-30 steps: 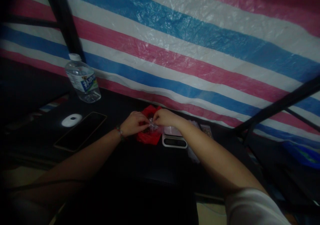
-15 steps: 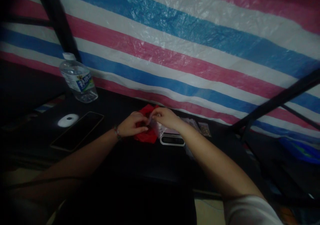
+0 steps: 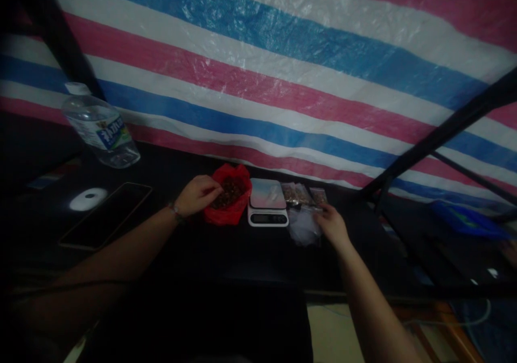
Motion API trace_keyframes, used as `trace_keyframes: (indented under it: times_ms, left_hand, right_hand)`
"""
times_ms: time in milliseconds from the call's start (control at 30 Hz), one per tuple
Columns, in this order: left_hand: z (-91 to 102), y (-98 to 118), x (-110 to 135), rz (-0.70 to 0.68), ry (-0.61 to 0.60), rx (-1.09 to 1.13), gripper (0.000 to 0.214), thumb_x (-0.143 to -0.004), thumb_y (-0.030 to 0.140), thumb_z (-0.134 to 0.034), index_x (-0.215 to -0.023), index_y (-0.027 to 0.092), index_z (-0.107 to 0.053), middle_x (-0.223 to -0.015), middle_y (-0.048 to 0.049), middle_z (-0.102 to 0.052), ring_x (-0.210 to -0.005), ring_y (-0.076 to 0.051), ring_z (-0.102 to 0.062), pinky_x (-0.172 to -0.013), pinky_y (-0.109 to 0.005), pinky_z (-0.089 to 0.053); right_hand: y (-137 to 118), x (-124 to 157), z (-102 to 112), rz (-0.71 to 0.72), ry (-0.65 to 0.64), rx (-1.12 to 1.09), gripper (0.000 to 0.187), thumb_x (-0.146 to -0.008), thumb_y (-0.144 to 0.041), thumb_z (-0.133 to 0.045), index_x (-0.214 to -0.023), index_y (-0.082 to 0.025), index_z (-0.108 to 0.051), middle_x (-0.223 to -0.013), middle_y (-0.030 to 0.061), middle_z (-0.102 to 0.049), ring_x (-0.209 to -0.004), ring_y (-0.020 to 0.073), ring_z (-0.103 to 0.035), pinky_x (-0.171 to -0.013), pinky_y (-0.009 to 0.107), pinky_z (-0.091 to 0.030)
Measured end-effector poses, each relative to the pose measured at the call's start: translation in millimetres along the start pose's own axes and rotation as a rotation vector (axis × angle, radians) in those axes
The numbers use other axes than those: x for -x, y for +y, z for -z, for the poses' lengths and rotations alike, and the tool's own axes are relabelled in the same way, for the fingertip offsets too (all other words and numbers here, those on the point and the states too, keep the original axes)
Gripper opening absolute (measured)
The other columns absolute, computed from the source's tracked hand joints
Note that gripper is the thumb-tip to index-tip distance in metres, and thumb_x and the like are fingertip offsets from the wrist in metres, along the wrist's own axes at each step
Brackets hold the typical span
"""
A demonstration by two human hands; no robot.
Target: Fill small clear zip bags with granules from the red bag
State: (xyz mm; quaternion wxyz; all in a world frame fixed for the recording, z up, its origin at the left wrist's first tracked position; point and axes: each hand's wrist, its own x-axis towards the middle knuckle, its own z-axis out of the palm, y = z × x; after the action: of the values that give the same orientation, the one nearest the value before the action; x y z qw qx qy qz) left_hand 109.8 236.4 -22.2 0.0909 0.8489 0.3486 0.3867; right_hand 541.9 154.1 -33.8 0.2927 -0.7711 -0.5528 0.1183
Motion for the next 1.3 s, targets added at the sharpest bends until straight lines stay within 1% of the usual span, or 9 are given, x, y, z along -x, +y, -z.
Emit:
trace_keyframes:
  times_ms: [167, 400, 567, 767, 900, 1000, 1133, 1200, 1300]
  left_hand:
    - [-2.3, -2.2, -0.3, 0.019, -0.001, 0.000, 0.028, -0.087, 0.034, -0.050, -0.074, 0.017, -0.068, -0.071, -0.0033, -0.067, -0.069, -0.016, -0.060, -0.070, -0.030, -0.044]
    - [-6.0, -1.9, 2.8, 0.103, -0.053, 0.022, 0.030, -0.087, 0.037, -0.047, -0.078, 0.017, -0.068, -0.076, -0.0038, -0.068, -0.071, -0.016, -0.061, -0.068, -0.027, -0.046]
    - [-8.6, -1.2, 3.4, 0.128, -0.092, 0.008, 0.031, -0.087, 0.039, -0.047, -0.077, 0.018, -0.068, -0.075, -0.0025, -0.068, -0.071, -0.015, -0.062, -0.068, -0.025, -0.046]
    - [-8.9, -1.4, 2.9, 0.108, -0.085, 0.007, 0.031, -0.088, 0.039, -0.046, -0.079, 0.018, -0.068, -0.074, -0.0020, -0.068, -0.069, -0.014, -0.062, -0.067, -0.025, -0.046]
    - [-8.0, -0.7, 1.3, 0.068, -0.081, -0.008, 0.031, -0.088, 0.037, -0.046, -0.075, 0.018, -0.068, -0.071, -0.0020, -0.067, -0.067, -0.014, -0.060, -0.066, -0.026, -0.045]
    - [-7.6, -0.5, 0.0, -0.005, -0.120, -0.017, 0.029, -0.088, 0.034, -0.047, -0.075, 0.018, -0.068, -0.071, -0.0030, -0.067, -0.071, -0.015, -0.060, -0.071, -0.028, -0.046]
    - [-7.7, -1.5, 0.4, -0.029, -0.058, -0.092, 0.021, -0.083, 0.029, -0.052, -0.088, 0.020, -0.071, -0.112, -0.0087, -0.065, -0.105, -0.024, -0.057, -0.095, -0.041, -0.041]
    - [-7.8, -4.4, 1.8, 0.030, 0.025, -0.142, 0.029, -0.078, 0.027, -0.055, -0.103, 0.021, -0.069, -0.142, -0.0104, -0.043, -0.128, -0.031, -0.040, -0.103, -0.049, -0.034]
    - [-7.7, -11.4, 3.9, 0.120, 0.031, -0.156, 0.043, -0.075, 0.026, -0.056, -0.117, 0.021, -0.063, -0.153, -0.0100, -0.022, -0.138, -0.035, -0.024, -0.107, -0.053, -0.029]
  right_hand:
    - [25.5, 19.8, -24.8, 0.197, 0.106, 0.414, 0.059, -0.084, -0.042, -0.046, -0.132, -0.007, -0.046, -0.130, 0.0209, -0.052, -0.124, 0.0316, -0.047, -0.103, 0.045, -0.037]
    - [-13.3, 42.5, -56.6, 0.289, -0.208, 0.600, 0.057, -0.094, -0.052, -0.025, -0.146, -0.031, -0.026, -0.156, 0.0019, -0.019, -0.142, 0.0348, -0.013, -0.108, 0.059, -0.024]
    - [-2.6, 34.1, -47.7, 0.255, -0.328, 0.635, 0.054, -0.095, -0.052, -0.019, -0.147, -0.036, -0.021, -0.156, -0.0015, -0.019, -0.142, 0.0332, -0.015, -0.107, 0.059, -0.024]
    - [19.6, 19.9, -23.8, 0.269, -0.210, 0.650, 0.051, -0.092, -0.055, -0.028, -0.140, -0.039, -0.037, -0.153, 0.0011, -0.027, -0.139, 0.0366, -0.021, -0.102, 0.064, -0.025]
    - [-1.5, -9.3, -13.7, 0.284, -0.028, 0.556, 0.046, -0.091, -0.051, -0.036, -0.133, -0.035, -0.048, -0.142, 0.0060, -0.043, -0.128, 0.0329, -0.037, -0.098, 0.055, -0.036]
    - [-33.1, -36.4, -18.7, 0.299, -0.041, 0.539, 0.040, -0.090, -0.046, -0.042, -0.114, -0.026, -0.065, -0.120, 0.0104, -0.058, -0.113, 0.0285, -0.051, -0.096, 0.043, -0.039]
    - [-68.0, -61.1, -40.4, 0.213, -0.142, 0.608, 0.048, -0.082, -0.058, -0.050, -0.098, -0.018, -0.071, -0.104, 0.0153, -0.063, -0.099, 0.0285, -0.059, -0.085, 0.038, -0.044]
    - [-74.8, -67.7, -51.0, 0.174, -0.170, 0.620, 0.051, -0.077, -0.059, -0.056, -0.097, -0.015, -0.071, -0.103, 0.0172, -0.064, -0.095, 0.0282, -0.060, -0.081, 0.036, -0.044]
    - [-72.4, -74.4, -58.0, 0.193, -0.190, 0.521, 0.041, -0.076, -0.049, -0.060, -0.092, -0.012, -0.070, -0.095, 0.0160, -0.067, -0.089, 0.0252, -0.062, -0.076, 0.032, -0.044]
